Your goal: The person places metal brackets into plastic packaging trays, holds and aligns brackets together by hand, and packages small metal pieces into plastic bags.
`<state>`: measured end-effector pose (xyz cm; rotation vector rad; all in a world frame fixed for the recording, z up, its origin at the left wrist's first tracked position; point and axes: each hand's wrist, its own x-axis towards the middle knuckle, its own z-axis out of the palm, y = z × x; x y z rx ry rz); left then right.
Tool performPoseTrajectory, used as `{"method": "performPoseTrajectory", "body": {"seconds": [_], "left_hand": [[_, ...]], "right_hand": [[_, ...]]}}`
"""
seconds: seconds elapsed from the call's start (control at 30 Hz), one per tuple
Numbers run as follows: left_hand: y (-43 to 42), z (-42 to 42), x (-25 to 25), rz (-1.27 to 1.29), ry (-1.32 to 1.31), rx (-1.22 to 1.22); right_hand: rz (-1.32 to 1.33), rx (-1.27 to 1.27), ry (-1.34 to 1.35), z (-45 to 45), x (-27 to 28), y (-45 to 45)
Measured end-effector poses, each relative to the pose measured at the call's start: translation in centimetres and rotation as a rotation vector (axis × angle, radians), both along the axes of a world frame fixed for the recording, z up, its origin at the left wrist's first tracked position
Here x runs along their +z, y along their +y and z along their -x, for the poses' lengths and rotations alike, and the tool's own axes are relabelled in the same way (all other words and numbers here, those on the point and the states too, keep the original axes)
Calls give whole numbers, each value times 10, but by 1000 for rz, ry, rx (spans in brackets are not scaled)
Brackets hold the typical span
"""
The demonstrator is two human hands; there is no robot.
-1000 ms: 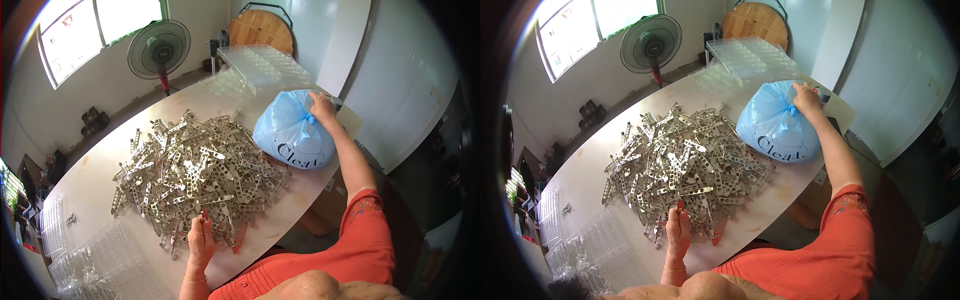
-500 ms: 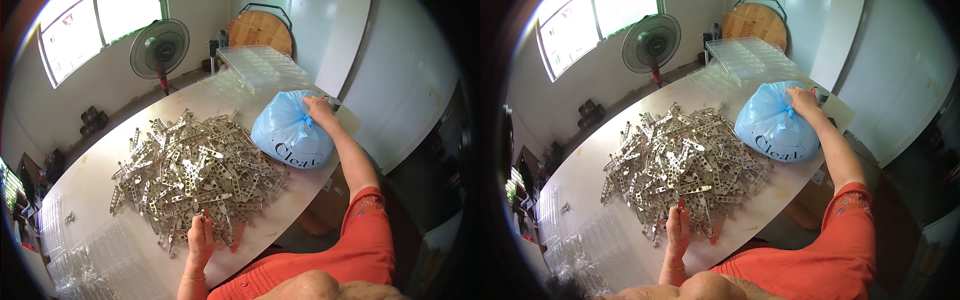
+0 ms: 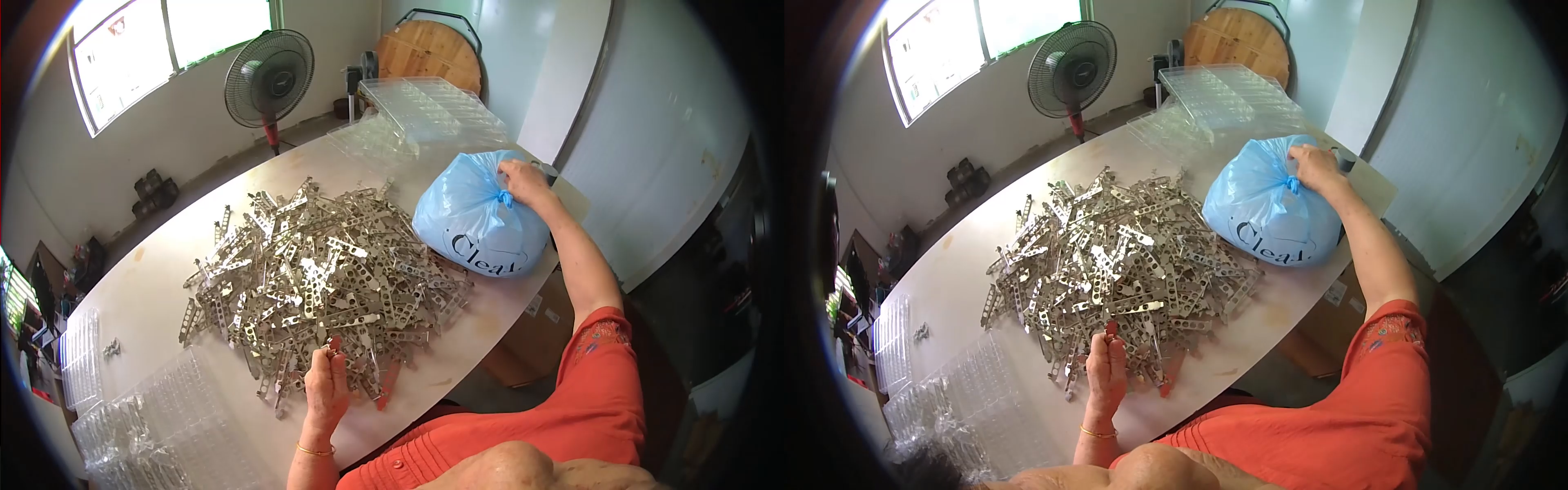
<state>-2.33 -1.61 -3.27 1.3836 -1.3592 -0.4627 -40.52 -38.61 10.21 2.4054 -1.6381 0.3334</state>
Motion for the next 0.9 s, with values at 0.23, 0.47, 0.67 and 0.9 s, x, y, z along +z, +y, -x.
{"method": "performPoseTrajectory", "body": {"seconds": [0.23,0.47,0.67,0.9], "left_hand": [[1,-2,-5,-83,106,14],[2,-3,-2,-160,420,-46],[2,-5,14,-203,820,-176],[3,-15,13,-220,989,-321]], "right_hand": [[361,13,-226,-2,25,21],[692,256,-716,-37,73,84],[72,540,-1306,-114,69,169],[-666,555,-1301,-201,-31,213]]}}
